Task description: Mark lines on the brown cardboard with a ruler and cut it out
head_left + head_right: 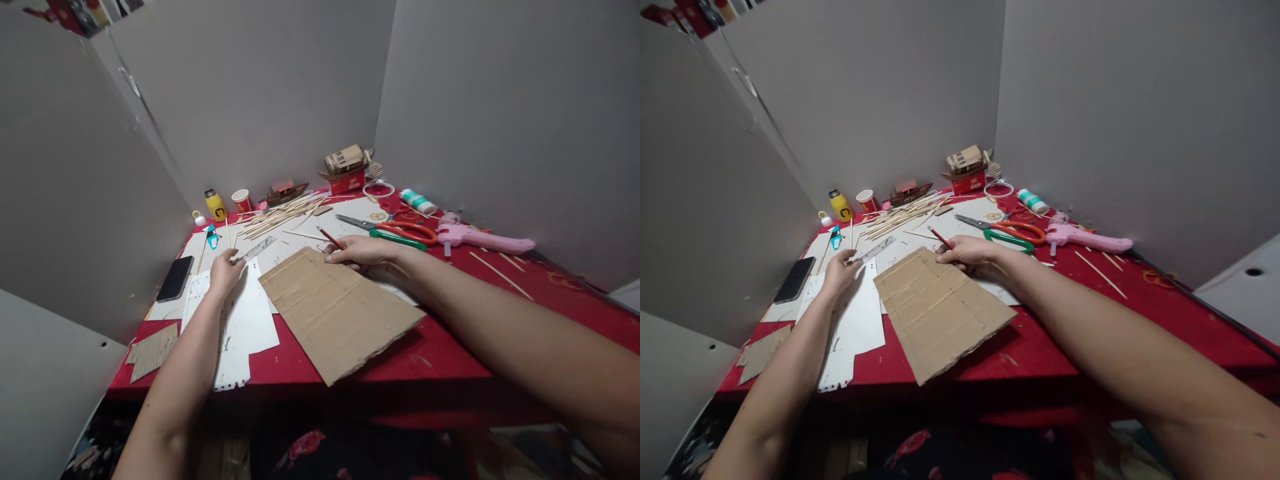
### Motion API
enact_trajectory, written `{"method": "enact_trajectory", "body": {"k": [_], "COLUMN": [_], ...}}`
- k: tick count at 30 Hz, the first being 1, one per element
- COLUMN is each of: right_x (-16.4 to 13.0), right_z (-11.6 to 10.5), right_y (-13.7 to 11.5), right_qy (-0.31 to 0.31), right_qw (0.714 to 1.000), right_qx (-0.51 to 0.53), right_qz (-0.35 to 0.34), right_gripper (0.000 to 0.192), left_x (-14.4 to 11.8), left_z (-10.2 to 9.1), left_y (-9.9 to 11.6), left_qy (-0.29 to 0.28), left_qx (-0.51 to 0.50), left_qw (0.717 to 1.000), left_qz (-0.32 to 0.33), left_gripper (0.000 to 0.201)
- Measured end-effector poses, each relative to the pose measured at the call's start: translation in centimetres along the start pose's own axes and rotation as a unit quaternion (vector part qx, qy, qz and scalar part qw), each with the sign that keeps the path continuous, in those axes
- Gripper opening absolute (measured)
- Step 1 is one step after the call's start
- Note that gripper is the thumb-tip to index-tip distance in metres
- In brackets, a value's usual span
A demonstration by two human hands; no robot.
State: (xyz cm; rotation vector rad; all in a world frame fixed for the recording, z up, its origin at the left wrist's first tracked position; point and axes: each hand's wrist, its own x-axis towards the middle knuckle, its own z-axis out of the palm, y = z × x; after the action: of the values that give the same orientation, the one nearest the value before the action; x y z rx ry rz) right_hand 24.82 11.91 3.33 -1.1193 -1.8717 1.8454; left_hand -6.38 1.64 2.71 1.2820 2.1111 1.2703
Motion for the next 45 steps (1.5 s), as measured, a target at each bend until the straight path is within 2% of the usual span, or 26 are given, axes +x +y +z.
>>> {"method": "enact_trajectory", "body": {"k": [3, 8, 16, 20, 24, 27, 30, 33, 36, 39, 42, 45], "right_x": [0.4, 0.6, 1.2, 1.4, 1.3, 1.3, 1.2, 1.0, 0.6, 0.2, -0.4, -0.8], "right_z": [0.3, 0.2, 0.1, -0.7, -1.0, -1.0, -1.2, -1.9, -2.7, -2.7, -2.1, -1.8], "right_y": [0.3, 0.4, 0.9, 1.3, 1.4, 1.5, 1.4, 1.0, 0.4, -0.1, -0.5, -0.6], "right_qy": [0.019, 0.073, 0.171, 0.211, 0.218, 0.214, 0.221, 0.247, 0.274, 0.25, 0.162, 0.077], "right_qw": [0.999, 0.995, 0.974, 0.958, 0.951, 0.952, 0.951, 0.945, 0.944, 0.96, 0.986, 0.997], "right_qx": [-0.027, -0.071, -0.131, -0.172, -0.2, -0.201, -0.198, -0.194, -0.164, -0.103, -0.036, 0.017], "right_qz": [-0.001, -0.015, -0.063, -0.089, -0.092, -0.086, -0.09, -0.093, -0.089, -0.07, -0.035, -0.003], "right_gripper": [0.02, 0.047, 0.037, 0.026, 0.018, 0.02, 0.018, 0.011, 0.003, 0.018, 0.033, 0.044], "left_x": [0.0, 0.2, 0.1, -0.7, -1.7, -2.1, -2.2, -2.4, -2.5, -2.6, -2.7, -3.0], "left_z": [0.3, 0.3, -0.1, -0.8, -1.8, -2.1, -1.5, -0.1, 1.4, 2.5, 3.3, 3.7], "left_y": [-0.4, -0.6, 0.1, 1.7, 4.9, 7.4, 8.8, 8.7, 7.8, 7.3, 7.2, 6.9], "left_qy": [-0.019, -0.032, -0.042, -0.029, -0.038, -0.09, -0.166, -0.236, -0.283, -0.302, -0.31, -0.314], "left_qx": [0.054, 0.108, 0.106, 0.055, -0.031, -0.081, -0.087, -0.073, -0.054, -0.039, -0.036, -0.034], "left_qw": [0.998, 0.994, 0.993, 0.998, 0.999, 0.992, 0.982, 0.969, 0.957, 0.951, 0.948, 0.946], "left_qz": [0.002, 0.0, -0.018, -0.013, 0.017, 0.034, 0.028, 0.016, 0.021, 0.045, 0.066, 0.076], "left_gripper": [0.035, 0.034, 0.034, 0.03, 0.022, 0.024, 0.029, 0.031, 0.029, 0.024, 0.021, 0.017]}}
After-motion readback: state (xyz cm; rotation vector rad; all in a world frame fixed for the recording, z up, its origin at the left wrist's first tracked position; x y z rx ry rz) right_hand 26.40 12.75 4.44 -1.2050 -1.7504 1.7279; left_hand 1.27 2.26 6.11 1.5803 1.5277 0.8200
